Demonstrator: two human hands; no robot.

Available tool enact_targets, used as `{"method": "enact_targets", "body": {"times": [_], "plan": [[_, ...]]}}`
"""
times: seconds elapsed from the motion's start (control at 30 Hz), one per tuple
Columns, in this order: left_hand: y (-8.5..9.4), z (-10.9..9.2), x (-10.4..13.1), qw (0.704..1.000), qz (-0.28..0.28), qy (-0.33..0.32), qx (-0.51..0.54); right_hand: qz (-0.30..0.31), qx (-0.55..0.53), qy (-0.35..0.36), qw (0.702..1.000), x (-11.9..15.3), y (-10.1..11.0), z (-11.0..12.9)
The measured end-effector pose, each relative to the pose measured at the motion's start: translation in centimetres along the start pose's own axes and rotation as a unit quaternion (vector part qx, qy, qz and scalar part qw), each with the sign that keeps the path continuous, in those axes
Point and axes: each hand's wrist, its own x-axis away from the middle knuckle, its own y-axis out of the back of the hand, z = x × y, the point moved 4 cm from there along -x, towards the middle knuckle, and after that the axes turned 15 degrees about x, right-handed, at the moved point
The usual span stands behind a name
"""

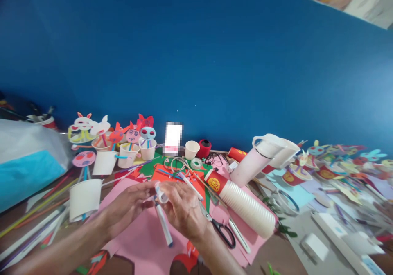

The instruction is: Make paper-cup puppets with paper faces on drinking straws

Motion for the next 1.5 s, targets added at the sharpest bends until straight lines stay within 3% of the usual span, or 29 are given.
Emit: {"method": "enact_targets", "body": {"times": [0.23, 0.43, 0.7, 0.9, 1.17, 1.3, 1.5], "plan": [[0.4, 0.2, -0.1, 0.999, -0.024, 0.003, -0.027, 0.007, 0.009, -0.012, 1.000, 0.0, 0.1, -0.5], [0.1, 0.2, 0.1, 0.999, 0.006, 0.012, -0.041, 0.027, -0.017, -0.023, 0.999, -0.1, 0.0, -0.5], [0.0, 0.3, 0.0, 1.000, 0.004, 0.018, -0.015, 0.002, -0.020, 0.001, 1.000, -0.1, -0.1, 0.0], [0.6, 0.4, -0.2, 0.999, -0.038, 0.027, 0.024, 0.034, -0.043, 0.004, 0.998, -0.5, -0.2, -0.3], [0.8, 0.0, -0.2, 0.996, -0.054, 0.048, 0.061, 0.008, -0.025, -0.093, 0.995, -0.5, 1.3, -2.5], [0.9, 0.0, -0.2, 0.992, -0.035, 0.058, 0.104, -0.002, -0.025, -0.128, 0.991, -0.3, 1.8, -2.8], [0.7, 0.2, 0.1, 0.983, -0.013, 0.076, 0.165, 0.008, -0.058, -0.059, 0.997, 0.0, 0.2, -1.7]]}}
